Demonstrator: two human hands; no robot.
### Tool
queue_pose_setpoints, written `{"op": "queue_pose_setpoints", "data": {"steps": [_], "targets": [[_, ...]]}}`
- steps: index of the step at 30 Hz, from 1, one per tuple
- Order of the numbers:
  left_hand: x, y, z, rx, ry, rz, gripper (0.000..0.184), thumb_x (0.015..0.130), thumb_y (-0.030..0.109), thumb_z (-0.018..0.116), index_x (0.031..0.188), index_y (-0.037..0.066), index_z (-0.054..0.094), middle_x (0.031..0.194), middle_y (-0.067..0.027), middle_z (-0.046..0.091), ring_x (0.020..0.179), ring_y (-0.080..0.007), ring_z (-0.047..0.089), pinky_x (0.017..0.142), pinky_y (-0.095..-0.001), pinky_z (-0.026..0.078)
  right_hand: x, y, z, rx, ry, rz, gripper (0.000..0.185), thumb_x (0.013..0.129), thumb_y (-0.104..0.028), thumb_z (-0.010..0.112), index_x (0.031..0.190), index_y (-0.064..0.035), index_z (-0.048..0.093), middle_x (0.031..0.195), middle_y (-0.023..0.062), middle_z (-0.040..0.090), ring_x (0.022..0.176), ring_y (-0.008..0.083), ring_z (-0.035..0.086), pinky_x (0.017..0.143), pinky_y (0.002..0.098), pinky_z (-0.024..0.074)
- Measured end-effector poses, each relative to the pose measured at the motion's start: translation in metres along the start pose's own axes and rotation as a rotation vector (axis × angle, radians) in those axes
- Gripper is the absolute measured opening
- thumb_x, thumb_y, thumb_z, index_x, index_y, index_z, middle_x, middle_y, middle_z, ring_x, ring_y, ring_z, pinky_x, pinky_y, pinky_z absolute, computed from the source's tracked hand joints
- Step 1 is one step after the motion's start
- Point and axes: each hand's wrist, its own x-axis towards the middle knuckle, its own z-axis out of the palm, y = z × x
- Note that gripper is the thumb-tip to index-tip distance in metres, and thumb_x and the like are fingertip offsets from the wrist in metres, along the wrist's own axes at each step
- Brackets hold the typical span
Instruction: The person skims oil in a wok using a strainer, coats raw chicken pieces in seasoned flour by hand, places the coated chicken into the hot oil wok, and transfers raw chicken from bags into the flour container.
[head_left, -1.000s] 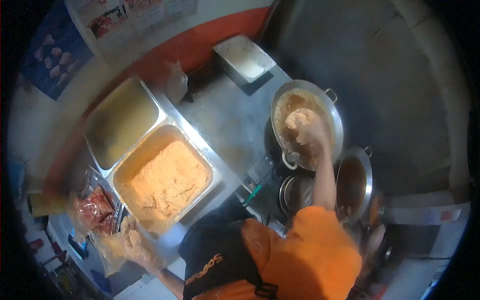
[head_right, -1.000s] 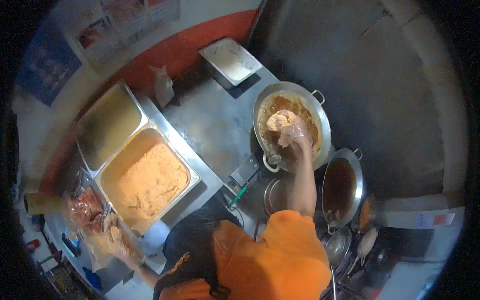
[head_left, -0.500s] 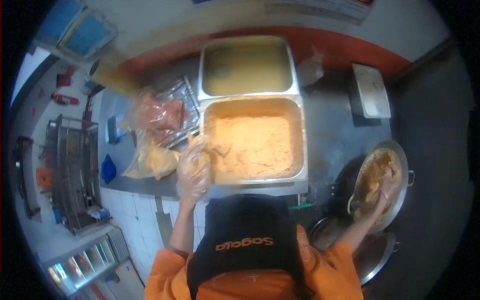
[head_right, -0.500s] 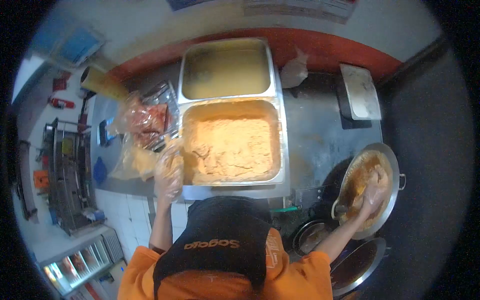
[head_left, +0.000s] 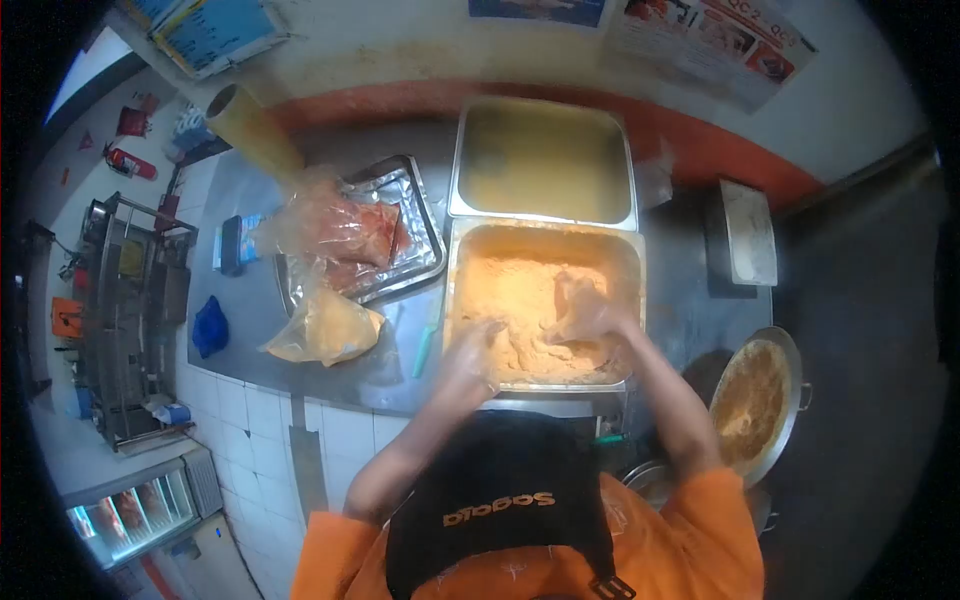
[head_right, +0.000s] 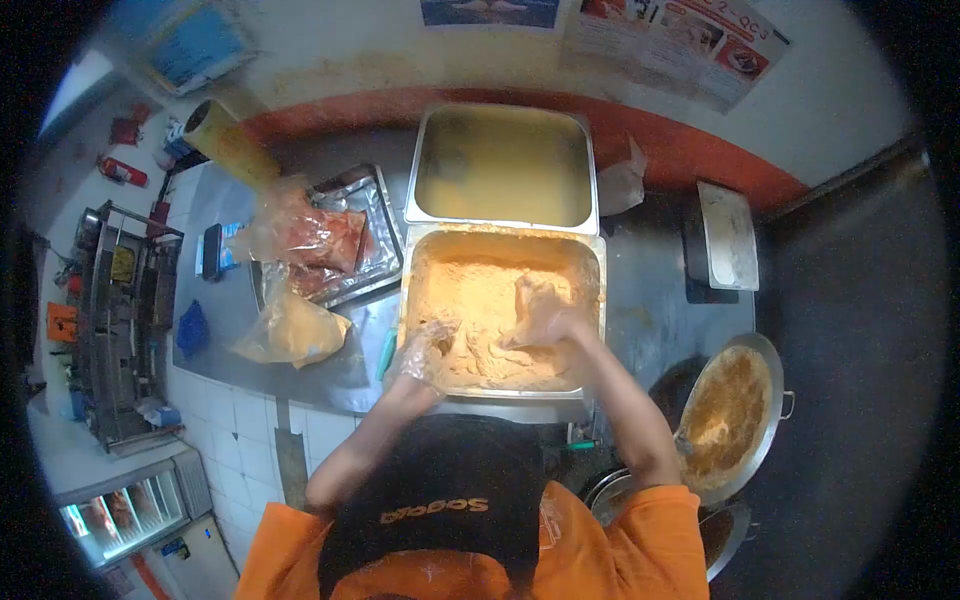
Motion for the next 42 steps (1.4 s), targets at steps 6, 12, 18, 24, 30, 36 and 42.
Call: {"op": "queue_pose_setpoints", "data": {"steps": [6, 12, 18, 24, 30, 36, 42], "targets": [[0.056, -0.033, 0.015, -0.243, 0.107, -0.212, 0.028, 0.104, 0.03, 0.056, 0.122, 0.01, 0.063, 0.121, -0.0067, 0.063, 0.114, -0.0204, 0.06, 0.1, -0.0357, 0.051, 0.007, -0.025, 0.048, 0.465, 0.168, -0.051, 0.084, 0.081, -0.04, 0.083, 0.145, 0.0031, 0.048, 0.141, 0.0262, 0.053, 0.133, 0.0332, 0.051, 0.111, 0.0381, 0.0418], [0.1, -0.062, 0.03, 0.155, 0.059, -0.214, 0.028, 0.103, 0.034, 0.054, 0.122, 0.016, 0.064, 0.122, -0.0056, 0.062, 0.118, -0.021, 0.057, 0.111, -0.0462, 0.038, 0.01, -0.015, 0.069, 0.928, 0.181, -0.012, 0.059, 0.086, -0.016, 0.078, 0.138, -0.0015, 0.053, 0.118, 0.014, 0.067, 0.106, 0.02, 0.063, 0.093, 0.0347, 0.0504], [0.099, -0.063, -0.008, 0.865, -0.075, 0.563, 0.041, 0.103, 0.04, 0.053, 0.131, 0.011, 0.061, 0.135, -0.006, 0.06, 0.125, -0.0238, 0.055, 0.112, -0.0437, 0.038, -0.018, -0.036, 0.029, 0.593, 0.469, 0.145, 0.051, 0.084, -0.017, 0.072, 0.13, 0.0016, 0.057, 0.1, 0.02, 0.07, 0.094, 0.0296, 0.067, 0.09, 0.0413, 0.0517], [0.048, 0.032, 0.029, -0.368, 0.208, -0.46, 0.052, 0.096, 0.044, 0.062, 0.135, 0.01, 0.058, 0.135, -0.0096, 0.061, 0.125, -0.0266, 0.057, 0.109, -0.042, 0.045, -0.031, -0.003, -0.004, 0.295, 0.128, 0.042, 0.052, 0.079, -0.03, 0.075, 0.108, 0.0115, 0.065, 0.099, 0.0305, 0.069, 0.099, 0.0427, 0.067, 0.097, 0.0457, 0.0506], [0.078, -0.061, -0.006, -0.586, 0.111, -0.525, 0.025, 0.101, 0.023, 0.052, 0.116, 0.007, 0.064, 0.093, -0.005, 0.064, 0.085, -0.0209, 0.062, 0.076, -0.0361, 0.056, -0.016, 0.011, 0.055, 0.051, 0.008, 0.155, 0.061, 0.082, -0.031, 0.074, 0.124, 0.0099, 0.056, 0.111, 0.0305, 0.067, 0.107, 0.0415, 0.066, 0.099, 0.043, 0.0515], [0.105, -0.079, 0.005, 0.245, -0.153, -0.045, 0.038, 0.099, 0.039, 0.061, 0.128, 0.015, 0.06, 0.118, -0.0058, 0.067, 0.103, -0.0191, 0.066, 0.082, -0.0321, 0.059, 0.004, 0.012, 0.041, 0.157, -0.031, 0.212, 0.072, 0.086, -0.031, 0.072, 0.14, 0.0083, 0.046, 0.123, 0.0306, 0.065, 0.115, 0.0404, 0.065, 0.1, 0.0403, 0.0523], [0.119, -0.062, 0.008, -0.115, -0.002, -0.16, 0.045, 0.1, 0.042, 0.06, 0.135, 0.016, 0.056, 0.127, -0.0076, 0.063, 0.11, -0.02, 0.063, 0.086, -0.035, 0.057, -0.025, -0.035, -0.023, 0.765, 0.119, 0.206, 0.079, 0.091, -0.03, 0.073, 0.15, 0.0032, 0.032, 0.13, 0.0267, 0.063, 0.125, 0.0347, 0.06, 0.107, 0.0384, 0.0498]]}}
